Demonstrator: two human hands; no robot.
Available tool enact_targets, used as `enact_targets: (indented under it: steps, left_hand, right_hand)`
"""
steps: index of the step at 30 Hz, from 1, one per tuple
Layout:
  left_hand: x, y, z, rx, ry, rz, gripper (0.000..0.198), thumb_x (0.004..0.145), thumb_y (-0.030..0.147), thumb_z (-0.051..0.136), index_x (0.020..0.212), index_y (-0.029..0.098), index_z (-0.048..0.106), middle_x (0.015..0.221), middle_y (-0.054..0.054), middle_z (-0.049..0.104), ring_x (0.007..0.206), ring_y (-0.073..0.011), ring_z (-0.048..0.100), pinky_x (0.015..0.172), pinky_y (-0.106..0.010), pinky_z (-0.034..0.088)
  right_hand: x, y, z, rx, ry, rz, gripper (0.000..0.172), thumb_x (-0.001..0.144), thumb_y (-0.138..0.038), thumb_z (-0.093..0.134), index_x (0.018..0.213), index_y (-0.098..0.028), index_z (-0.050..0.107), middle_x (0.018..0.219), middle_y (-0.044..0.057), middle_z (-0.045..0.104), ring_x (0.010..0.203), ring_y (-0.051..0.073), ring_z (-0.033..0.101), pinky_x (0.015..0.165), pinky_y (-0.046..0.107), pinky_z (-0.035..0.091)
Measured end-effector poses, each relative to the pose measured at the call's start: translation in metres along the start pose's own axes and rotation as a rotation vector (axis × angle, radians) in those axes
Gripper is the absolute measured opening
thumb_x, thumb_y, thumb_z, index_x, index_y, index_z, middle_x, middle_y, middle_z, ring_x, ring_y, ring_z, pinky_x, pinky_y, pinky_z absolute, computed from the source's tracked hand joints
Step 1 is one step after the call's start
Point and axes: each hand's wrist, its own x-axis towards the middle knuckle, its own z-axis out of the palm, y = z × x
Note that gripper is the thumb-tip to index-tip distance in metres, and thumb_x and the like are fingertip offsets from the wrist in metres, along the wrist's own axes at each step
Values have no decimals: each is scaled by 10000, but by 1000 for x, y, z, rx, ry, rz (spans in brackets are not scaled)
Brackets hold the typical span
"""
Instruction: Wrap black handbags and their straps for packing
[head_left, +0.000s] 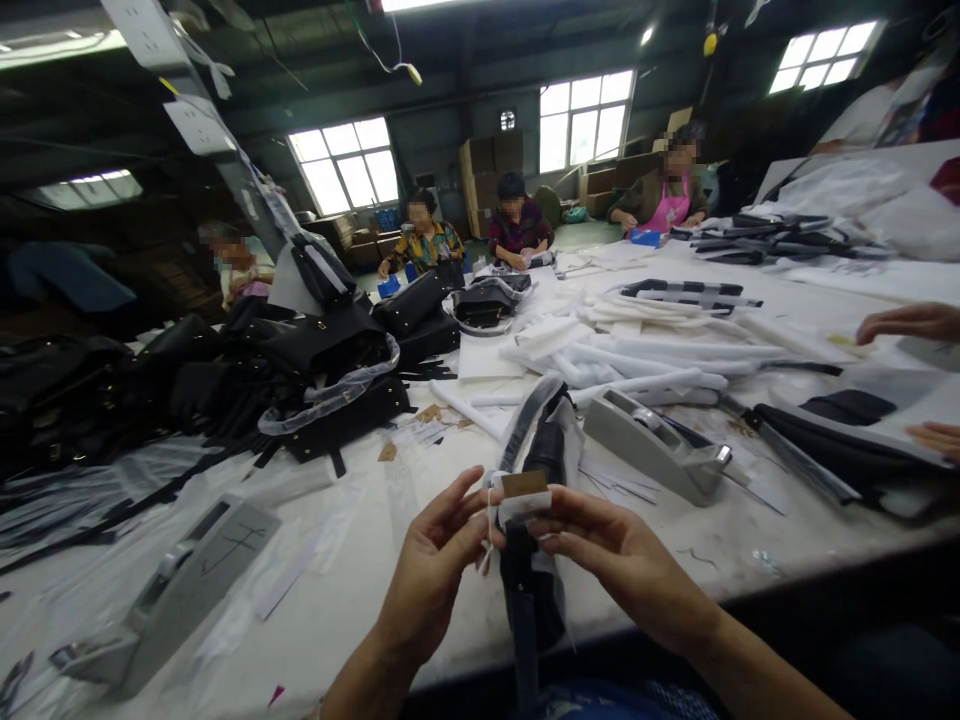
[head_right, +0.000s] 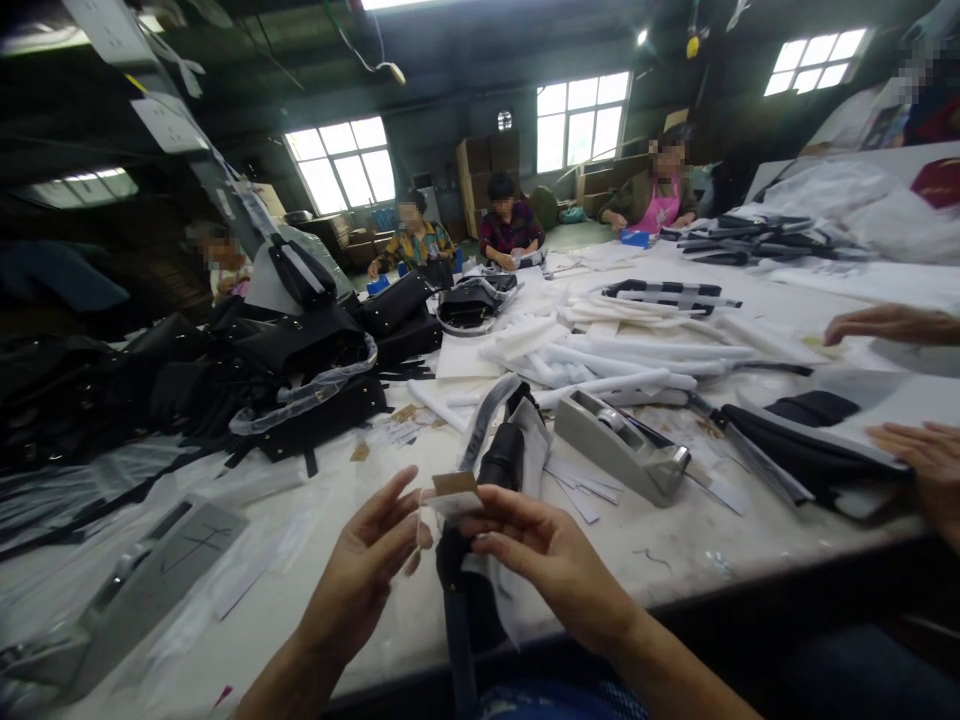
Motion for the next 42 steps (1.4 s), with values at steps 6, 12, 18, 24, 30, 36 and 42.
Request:
enact_targets:
  steps: [6, 12, 18, 24, 30, 36, 42]
  left_hand:
    - [-3, -10, 9, 141, 121, 89, 574, 791, 303, 801, 1327, 292, 597, 1075, -52, 748, 583, -41, 627, 479, -115, 423]
    - [-9, -12, 17, 161, 212, 203, 688, 751, 276, 831, 1379, 265, 549, 1020, -38, 780, 1022, -170, 704, 919, -235, 545]
    - [-7, -11, 26, 100, 224, 256, 748, 756, 261, 821, 1426, 244, 490, 1009, -52, 784, 990, -203, 725, 922, -295, 568]
    - [-1, -18, 29, 89, 321, 330, 755, 776, 287, 803, 1445, 246, 455, 1037, -78, 775, 1028, -226, 717, 889, -309, 591]
    - [-2, -3, 30, 473, 187, 488, 564, 789, 200, 777, 1317, 276, 595, 977, -13, 750, 883, -148, 718, 850, -248, 587]
    - [-12, 40, 27, 1015, -110, 702, 581, 823, 47, 688, 1328, 311, 575, 1092, -10, 675, 741, -76, 645, 789, -202, 571]
    - [-26, 64, 20, 1498, -163, 842, 666, 890, 47, 600, 1475, 299, 404, 1315, -69, 606, 897, -123, 694, 908, -259, 573]
  right_hand:
    - [15, 0, 7, -479, 256, -255, 261, 839, -430, 721, 956, -200, 759, 739, 3, 692, 580, 122, 597, 577, 246, 517]
    - [13, -15, 10, -807, 210, -477, 136, 910, -334, 665, 972, -249, 750, 886, -1, 716, 778, 133, 647, 684, 214, 503]
    - [13, -41, 12, -990, -7, -554, 162, 952, -234, 599, 1042, -239, 734, 904, 7, 702, 811, 117, 654, 740, 206, 489]
    - [12, -50, 19, -1082, -160, -471, 195, 982, -233, 532, 941, -225, 722, 841, 12, 661, 762, 118, 622, 691, 224, 453]
    - [16, -56, 22, -1155, -206, -484, 209, 974, -196, 518, 957, -215, 725, 818, 29, 645, 743, 132, 603, 673, 240, 432]
    - [32, -50, 13, -946, -341, -487, 202, 959, -202, 568, 1096, -233, 713, 1014, 31, 709, 925, 137, 649, 826, 224, 486]
    - [52, -15, -3, -1011, -492, -475, 561, 911, -33, 439, 1404, -286, 528, 1410, 40, 568, 1234, 171, 570, 1022, 288, 458]
